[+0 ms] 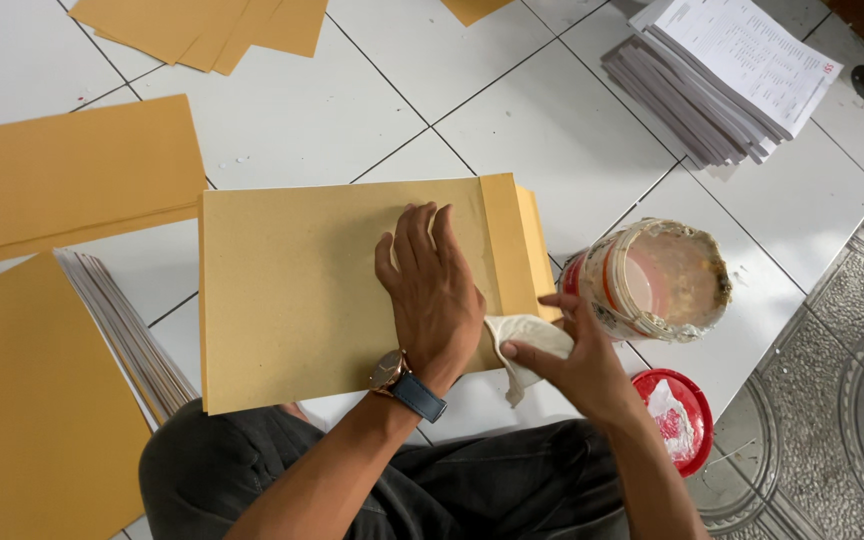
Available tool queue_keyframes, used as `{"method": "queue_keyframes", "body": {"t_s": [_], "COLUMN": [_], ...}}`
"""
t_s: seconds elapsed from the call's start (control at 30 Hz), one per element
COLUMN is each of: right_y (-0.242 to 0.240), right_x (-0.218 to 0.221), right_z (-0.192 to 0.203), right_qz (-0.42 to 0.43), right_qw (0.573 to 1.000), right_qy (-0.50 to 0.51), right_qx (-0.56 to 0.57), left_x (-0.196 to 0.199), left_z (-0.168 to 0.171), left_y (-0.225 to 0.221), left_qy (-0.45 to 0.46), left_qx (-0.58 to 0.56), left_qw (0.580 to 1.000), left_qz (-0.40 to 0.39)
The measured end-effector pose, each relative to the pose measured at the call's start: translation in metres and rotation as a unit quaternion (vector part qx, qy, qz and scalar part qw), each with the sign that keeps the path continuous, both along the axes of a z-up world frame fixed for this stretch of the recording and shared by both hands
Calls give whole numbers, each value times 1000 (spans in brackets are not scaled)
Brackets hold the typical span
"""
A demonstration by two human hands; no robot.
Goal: The person applies glue with a brush to the flap of large brown envelopes and presses the flaps closed with a cloth.
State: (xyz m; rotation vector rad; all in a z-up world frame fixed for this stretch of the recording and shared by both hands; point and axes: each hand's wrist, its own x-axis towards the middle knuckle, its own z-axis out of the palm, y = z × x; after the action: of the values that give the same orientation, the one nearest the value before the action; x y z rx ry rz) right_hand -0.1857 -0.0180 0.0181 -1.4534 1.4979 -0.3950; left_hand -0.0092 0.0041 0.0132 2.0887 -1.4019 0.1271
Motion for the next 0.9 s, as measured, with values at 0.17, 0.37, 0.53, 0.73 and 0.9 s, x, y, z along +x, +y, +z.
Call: {"method": "queue_keyframes", "body": {"t_s": [0.17, 0.37, 0.53, 0.73, 0.9], "right_y": [-71, -102, -43, 38, 55], "right_x": [52, 94, 38, -5, -18], "right_z": [-4, 19, 2, 15, 36], "right_qz": [13, -33, 4, -74, -135], "right_qw": [999, 992, 995, 994, 983], "right_qy": [-21, -83, 93, -75, -63], "right_qx": [-27, -85, -18, -11, -108], "left_x": [1, 3, 1, 3, 3], "left_z": [1, 7, 13, 6, -3], "left_y": [0, 2, 4, 4, -1], "left_qy": [-10, 30, 18, 15, -6], "left_qx": [0, -5, -18, -32, -33], "left_qw": [1000, 999, 1000, 999, 999], "left_qz": [3, -20, -9, -4, 2]}}
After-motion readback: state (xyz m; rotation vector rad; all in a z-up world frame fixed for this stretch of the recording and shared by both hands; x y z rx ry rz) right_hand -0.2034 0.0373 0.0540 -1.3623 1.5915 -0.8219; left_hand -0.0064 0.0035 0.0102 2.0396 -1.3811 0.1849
